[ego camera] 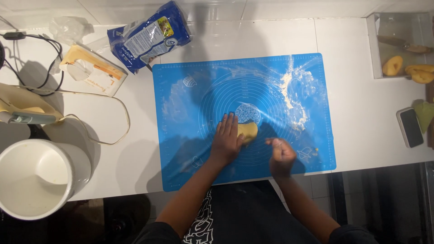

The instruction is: Kneading and rolling a small piece of dough on a silicone mat

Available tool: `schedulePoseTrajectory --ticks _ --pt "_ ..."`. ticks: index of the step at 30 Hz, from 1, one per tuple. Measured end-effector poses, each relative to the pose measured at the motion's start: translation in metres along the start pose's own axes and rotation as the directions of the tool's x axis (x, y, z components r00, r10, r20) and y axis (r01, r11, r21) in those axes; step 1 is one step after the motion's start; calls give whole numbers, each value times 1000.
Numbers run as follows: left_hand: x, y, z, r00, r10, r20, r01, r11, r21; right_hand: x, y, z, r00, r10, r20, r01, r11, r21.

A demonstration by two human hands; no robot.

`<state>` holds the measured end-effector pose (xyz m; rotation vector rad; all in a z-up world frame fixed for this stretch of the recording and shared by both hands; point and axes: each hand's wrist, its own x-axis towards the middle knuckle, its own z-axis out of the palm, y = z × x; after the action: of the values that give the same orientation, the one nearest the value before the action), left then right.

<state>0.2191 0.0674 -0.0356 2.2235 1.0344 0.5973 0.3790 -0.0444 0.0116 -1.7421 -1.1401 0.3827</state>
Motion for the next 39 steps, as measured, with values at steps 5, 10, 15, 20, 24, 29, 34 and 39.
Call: schedulePoseTrajectory --ticks 5,10,15,20,24,29,34,39 --pt "-10 41 -6 1000 18 -2 -16 883 -470 59 2 32 990 118 77 -98 970 -221" --pt "-8 73 -72 864 -480 151 326 306 -895 53 -18 103 781 -74 620 452 752 -480" --pt "-52 2 -68 818 -487 -307 169 713 -681 -24 -15 94 795 -429 429 606 531 -593" --pt "-47 -15 -66 756 -482 -443 149 786 -600 64 -28 118 924 -241 296 380 530 -758" --pt "-22 10 -76 837 -408 -365 111 780 -616 169 -29 144 952 159 262 118 599 -792" --pt "-19 6 -73 890 -343 -301 87 775 -626 186 -8 158 959 -267 98 269 741 -615" --pt "-37 -13 -85 804 -422 -420 156 830 -536 76 -31 128 614 -503 608 777 522 -352" --pt "-39 -18 -83 840 -420 -343 173 807 -564 1 44 52 716 -524 461 697 497 -517"
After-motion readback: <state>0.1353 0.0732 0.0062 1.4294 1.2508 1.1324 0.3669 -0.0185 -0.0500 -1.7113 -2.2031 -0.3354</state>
